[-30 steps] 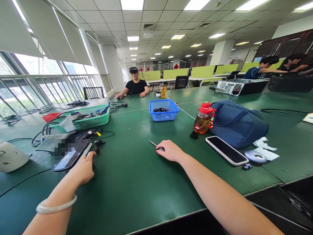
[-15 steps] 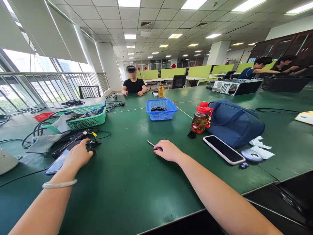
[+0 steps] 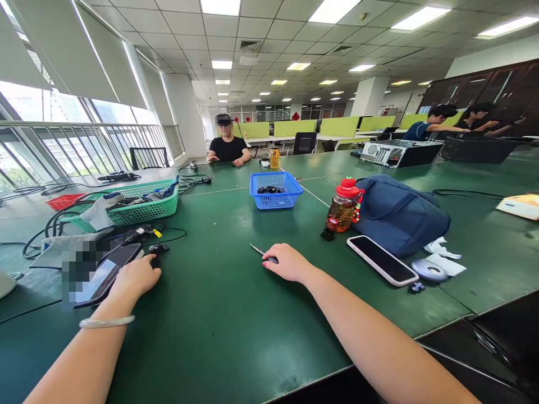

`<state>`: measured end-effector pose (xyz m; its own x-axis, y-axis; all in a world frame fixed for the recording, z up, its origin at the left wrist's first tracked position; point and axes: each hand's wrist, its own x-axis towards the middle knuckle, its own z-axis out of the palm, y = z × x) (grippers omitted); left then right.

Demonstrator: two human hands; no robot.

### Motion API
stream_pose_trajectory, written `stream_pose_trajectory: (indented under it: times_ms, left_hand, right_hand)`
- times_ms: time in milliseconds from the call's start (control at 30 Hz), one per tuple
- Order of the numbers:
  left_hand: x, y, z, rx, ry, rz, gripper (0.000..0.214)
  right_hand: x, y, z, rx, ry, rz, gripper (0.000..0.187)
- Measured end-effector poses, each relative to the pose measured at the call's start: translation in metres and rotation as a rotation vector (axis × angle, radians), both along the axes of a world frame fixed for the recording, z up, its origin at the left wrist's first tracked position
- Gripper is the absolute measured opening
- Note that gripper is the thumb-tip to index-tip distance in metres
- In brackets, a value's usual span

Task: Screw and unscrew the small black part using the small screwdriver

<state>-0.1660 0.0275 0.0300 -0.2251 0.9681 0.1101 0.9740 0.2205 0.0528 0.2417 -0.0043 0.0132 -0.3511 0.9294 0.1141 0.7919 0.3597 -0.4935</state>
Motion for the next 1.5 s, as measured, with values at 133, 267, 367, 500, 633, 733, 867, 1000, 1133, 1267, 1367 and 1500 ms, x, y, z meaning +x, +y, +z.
stream_pose_trajectory:
  times_ms: [133,267,367,500,633,733,867,1000,1133,1267,1367,1500]
  left_hand:
    - [0.002,-0.001,-0.002,-0.065,0.098,-0.009,0.064]
    - [0.006,-0.004,0.0,-0.078,0.118,-0.002,0.058]
    - [0.008,-0.007,0.003,-0.085,0.119,-0.01,0.051]
    - [0.026,-0.013,0.006,-0.071,0.118,-0.087,0.045]
    - [0.078,-0.025,0.007,-0.013,-0.06,-0.427,0.036]
    - [0.123,-0.034,0.01,-0.008,-0.173,-0.634,0.034]
    - [0.169,-0.036,0.013,0.011,-0.253,-0.78,0.036]
    - [0.191,-0.027,0.002,0.034,-0.388,-0.77,0.043]
    - [0.198,-0.022,-0.015,0.049,-0.557,-0.679,0.055]
    - [0.195,-0.022,-0.022,0.033,-0.601,-0.655,0.058]
    - [0.193,-0.021,-0.023,0.004,-0.668,-0.624,0.06]
    - [0.192,-0.019,-0.027,0.012,-0.688,-0.59,0.058]
  right_hand:
    - [0.001,0.001,-0.001,0.011,-0.002,0.001,0.025]
    - [0.001,0.001,-0.002,0.016,0.006,0.003,0.024]
    - [0.002,0.001,-0.001,0.01,0.003,0.005,0.024]
    - [0.0,0.0,0.0,0.002,-0.013,-0.011,0.033]
    - [-0.003,-0.003,0.002,-0.016,-0.049,-0.09,0.044]
    - [-0.004,-0.005,0.005,-0.058,-0.099,-0.186,0.034]
    - [-0.005,-0.006,0.008,-0.1,-0.159,-0.258,0.015]
    - [-0.006,-0.006,0.01,-0.091,-0.224,-0.274,0.012]
    - [-0.005,-0.005,0.012,-0.074,-0.207,-0.325,0.018]
    - [-0.001,-0.005,0.016,-0.007,-0.049,-0.363,0.017]
    - [0.0,-0.007,0.019,0.13,0.216,-0.315,0.011]
    - [-0.001,-0.012,0.024,0.36,0.488,-0.219,0.007]
